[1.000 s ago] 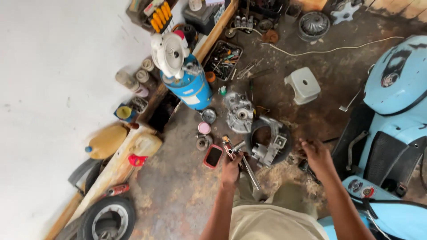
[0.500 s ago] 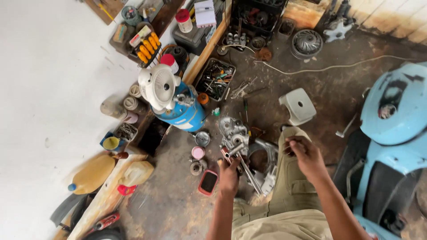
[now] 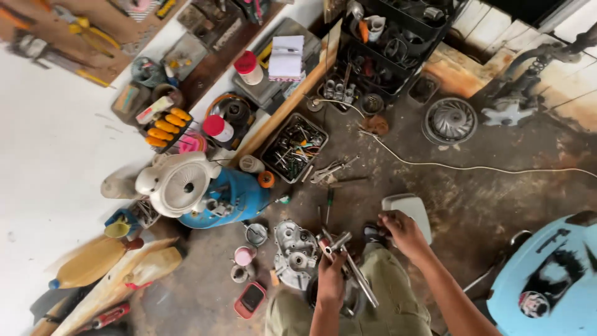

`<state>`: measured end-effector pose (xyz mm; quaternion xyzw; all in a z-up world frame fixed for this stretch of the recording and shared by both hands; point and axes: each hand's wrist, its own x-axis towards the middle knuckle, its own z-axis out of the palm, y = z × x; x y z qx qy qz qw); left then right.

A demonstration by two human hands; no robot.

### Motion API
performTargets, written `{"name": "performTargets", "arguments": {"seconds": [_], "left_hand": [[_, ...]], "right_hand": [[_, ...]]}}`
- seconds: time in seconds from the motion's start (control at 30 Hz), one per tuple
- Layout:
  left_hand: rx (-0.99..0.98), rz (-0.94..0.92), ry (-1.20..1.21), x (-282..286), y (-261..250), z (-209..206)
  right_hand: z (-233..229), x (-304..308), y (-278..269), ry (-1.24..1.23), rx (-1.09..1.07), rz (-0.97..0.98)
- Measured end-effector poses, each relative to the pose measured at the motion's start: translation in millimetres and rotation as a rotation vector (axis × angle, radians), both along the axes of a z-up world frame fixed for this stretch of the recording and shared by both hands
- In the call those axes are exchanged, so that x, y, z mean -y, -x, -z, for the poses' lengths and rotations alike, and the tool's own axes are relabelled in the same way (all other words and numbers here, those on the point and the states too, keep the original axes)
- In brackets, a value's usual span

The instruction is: The person wipes tools in a tray with a dark cloth, then walks to a maroon scooter and wipes its floorboard, seat area, and handlebar with the cloth. They return to the workbench, pick up a spark plug and a socket wrench, wipe the spark plug with a cloth, and handle the wrench near engine parts on the floor.

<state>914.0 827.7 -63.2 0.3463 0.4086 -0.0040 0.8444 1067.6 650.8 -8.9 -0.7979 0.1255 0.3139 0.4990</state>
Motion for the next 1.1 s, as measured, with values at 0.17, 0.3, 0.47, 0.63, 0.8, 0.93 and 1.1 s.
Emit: {"name": "performTargets", "arguments": {"seconds": [0.17, 0.3, 0.47, 0.63, 0.8, 0.93, 1.1], "left_hand": [[-0.020, 0.108, -0.037, 51.8, -84.4, -26.3], [-0.034, 0.215, -0.117, 65.5, -139.6, -41.3], [-0.048, 0.174, -0.111, 65.7, -197.9, -18.7], [-0.074, 0.120, -0.124, 56.6, -266.3, -3.5], [-0.154, 0.061, -0.134, 26.8, -316.2, 43.0], [-0.169, -0.015, -0.176, -0.5, -351.8, 26.8], [-0.235, -0.171, -0.156, -9.2, -367.0, 129.9]], "right_hand": [[-6.4, 48.2, -54.6, 0.023, -0.118, 0.054], [16.3, 74.1, -92.4, -0.113, -0.114, 0.127], [20.9, 78.0, -139.6, -0.198, -0.049, 0.156], [20.0, 67.3, -195.5, -0.067, 0.025, -0.003], [58.4, 30.6, -268.1, 0.035, 0.095, -0.219], [77.0, -9.8, -327.7, 0.121, 0.161, -0.345], [88.0, -46.4, -394.5, 0.280, 0.243, -0.614]]}}
